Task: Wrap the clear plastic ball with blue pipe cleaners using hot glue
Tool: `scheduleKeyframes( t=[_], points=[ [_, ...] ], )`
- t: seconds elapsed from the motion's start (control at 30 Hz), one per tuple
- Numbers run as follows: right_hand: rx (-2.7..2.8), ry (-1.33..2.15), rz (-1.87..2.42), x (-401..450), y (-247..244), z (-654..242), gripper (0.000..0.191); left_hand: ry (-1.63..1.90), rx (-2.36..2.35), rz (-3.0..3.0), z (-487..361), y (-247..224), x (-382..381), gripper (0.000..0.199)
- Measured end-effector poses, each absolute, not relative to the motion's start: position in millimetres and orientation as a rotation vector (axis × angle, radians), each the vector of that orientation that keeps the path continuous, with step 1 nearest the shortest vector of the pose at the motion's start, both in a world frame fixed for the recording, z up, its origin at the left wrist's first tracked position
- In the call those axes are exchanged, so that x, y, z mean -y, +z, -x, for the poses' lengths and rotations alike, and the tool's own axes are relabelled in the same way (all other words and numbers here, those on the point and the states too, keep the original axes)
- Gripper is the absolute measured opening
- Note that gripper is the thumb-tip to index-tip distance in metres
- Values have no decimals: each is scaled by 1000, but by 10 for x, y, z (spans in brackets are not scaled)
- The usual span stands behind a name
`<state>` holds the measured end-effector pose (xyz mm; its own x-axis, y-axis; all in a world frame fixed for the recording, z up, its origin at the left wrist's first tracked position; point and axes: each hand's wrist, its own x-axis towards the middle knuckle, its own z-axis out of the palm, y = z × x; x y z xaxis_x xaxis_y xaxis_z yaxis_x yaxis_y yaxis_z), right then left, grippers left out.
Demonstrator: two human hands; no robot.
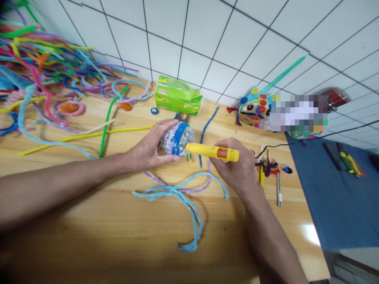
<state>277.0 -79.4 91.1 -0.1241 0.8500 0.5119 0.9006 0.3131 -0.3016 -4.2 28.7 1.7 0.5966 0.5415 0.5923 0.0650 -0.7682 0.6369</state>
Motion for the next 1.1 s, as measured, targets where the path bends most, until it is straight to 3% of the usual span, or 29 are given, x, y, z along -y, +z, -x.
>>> scheduleKeyframes(
  t=[0.27, 0.57, 1.1],
  points=[
    [2002, -127, 1517, 801, 923, -2762, 23, 1142, -457, -2261, 36, 19, -280, 97],
    [1927, -149, 1577, 797, 882, -2789, 35, 1096, -491, -2261, 42, 23, -283, 95],
    [1953, -84, 1501, 806, 898, -2767, 28, 1100, -480, -2259, 42, 22, -286, 95]
  ],
)
